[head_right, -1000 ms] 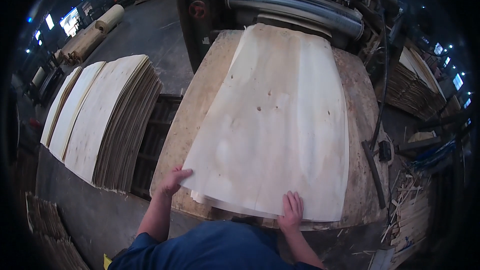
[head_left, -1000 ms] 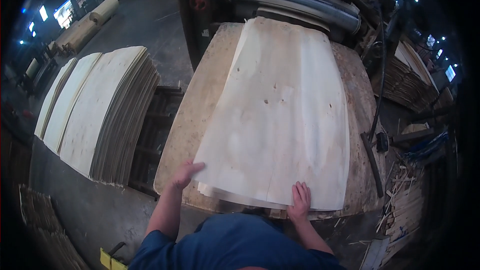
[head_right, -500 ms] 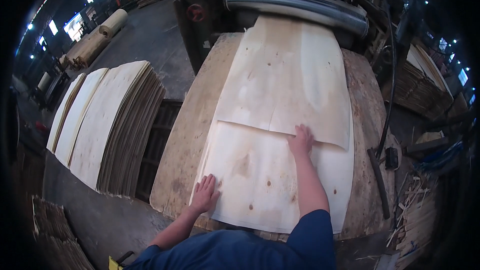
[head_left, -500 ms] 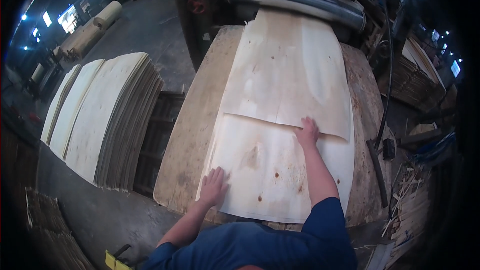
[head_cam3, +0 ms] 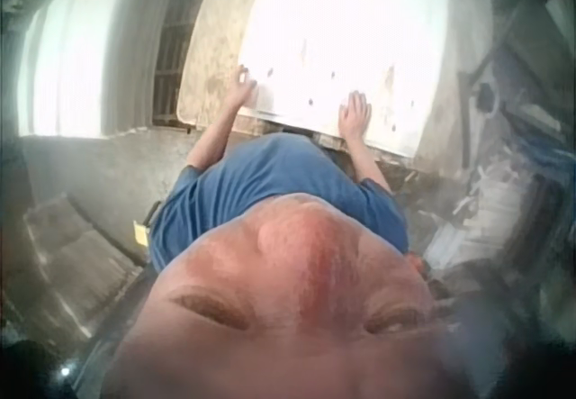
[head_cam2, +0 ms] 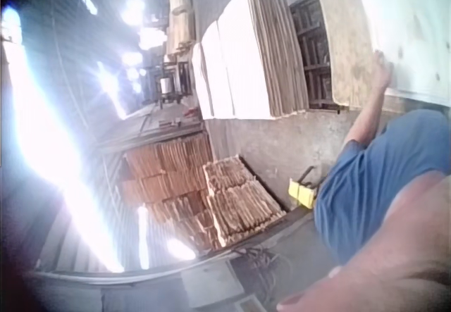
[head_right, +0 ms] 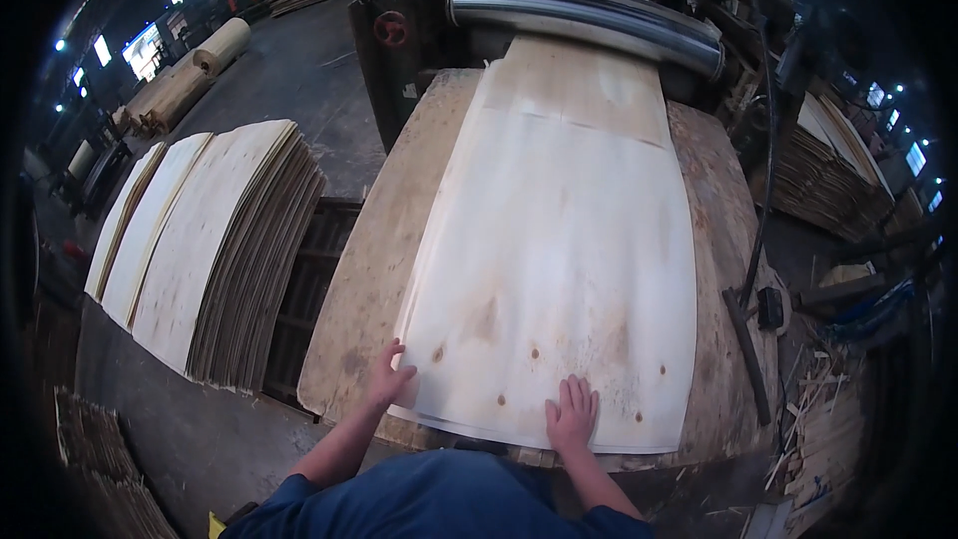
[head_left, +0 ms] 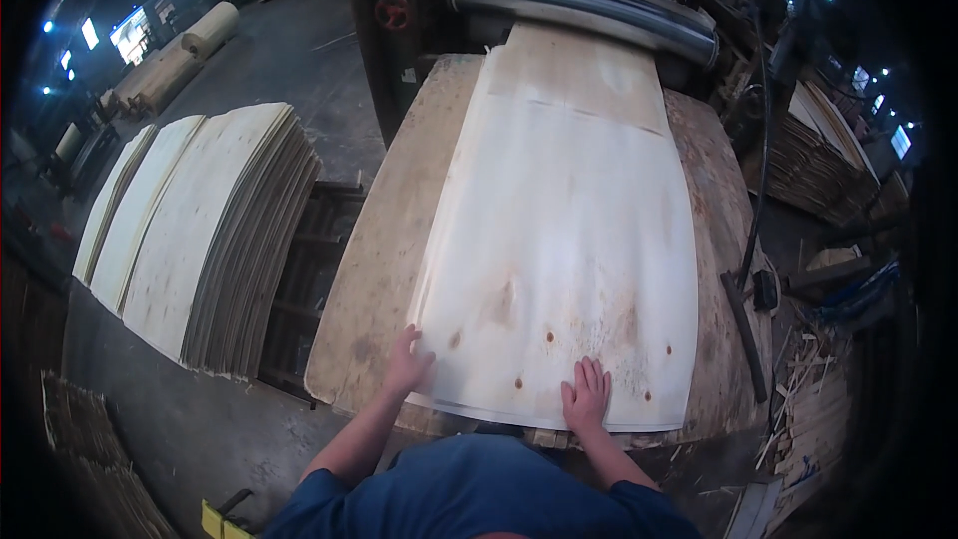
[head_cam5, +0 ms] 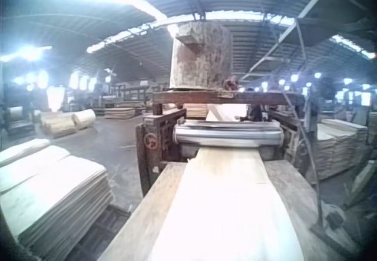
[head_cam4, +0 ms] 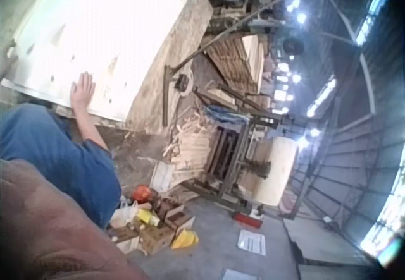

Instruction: The person applies sheets of wood veneer to a larger panel, using a long lever to control a rolling machine and smoothing the sheets by hand.

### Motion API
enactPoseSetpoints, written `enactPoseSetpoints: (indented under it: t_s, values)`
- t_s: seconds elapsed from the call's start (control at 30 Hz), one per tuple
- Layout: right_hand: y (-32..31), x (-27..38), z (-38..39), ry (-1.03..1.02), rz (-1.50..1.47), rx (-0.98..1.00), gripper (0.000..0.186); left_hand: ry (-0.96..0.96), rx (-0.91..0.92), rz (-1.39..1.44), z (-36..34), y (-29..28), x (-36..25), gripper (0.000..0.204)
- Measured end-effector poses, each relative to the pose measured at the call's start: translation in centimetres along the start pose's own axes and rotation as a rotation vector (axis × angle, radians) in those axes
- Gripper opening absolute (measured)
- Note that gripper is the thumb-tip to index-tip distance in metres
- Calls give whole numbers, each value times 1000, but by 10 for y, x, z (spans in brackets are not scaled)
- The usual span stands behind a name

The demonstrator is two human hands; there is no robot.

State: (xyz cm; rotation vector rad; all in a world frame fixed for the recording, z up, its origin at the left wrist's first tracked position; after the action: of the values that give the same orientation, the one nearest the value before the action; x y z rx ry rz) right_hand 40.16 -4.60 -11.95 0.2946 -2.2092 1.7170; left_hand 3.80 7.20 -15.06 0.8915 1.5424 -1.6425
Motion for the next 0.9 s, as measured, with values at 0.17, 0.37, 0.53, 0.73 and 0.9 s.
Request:
enactPoseSetpoints:
  t_s: [0.17,0.37,0.53,0.73,0.9]
  values:
    - [-5,22,43,-66,-2,87,71,-411,242,846,18,-1,-38,31]
    - [-31,32,52,-198,-36,136,69,-226,553,680,37,-26,-106,28]
    - [-74,61,16,-176,-131,-173,57,-425,431,679,11,-51,-54,31]
    - [-36,15,-130,-60,-125,-175,52,-123,44,-18,-4,-20,15,52]
    - [-35,-13,-250,42,-54,-281,48,101,292,-452,16,33,-55,65]
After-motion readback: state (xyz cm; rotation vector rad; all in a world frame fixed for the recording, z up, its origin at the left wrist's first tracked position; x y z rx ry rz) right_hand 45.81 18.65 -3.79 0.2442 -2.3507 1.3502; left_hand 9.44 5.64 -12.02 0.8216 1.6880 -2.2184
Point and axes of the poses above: each hand's wrist, its own z-axis away from the middle knuckle, its own y-axis out of the palm, x = y × z, the point moved 8 cm from there along -z, towards the middle knuckle, and after that the axes turned 1 degree about x, right-handed, at the moved point
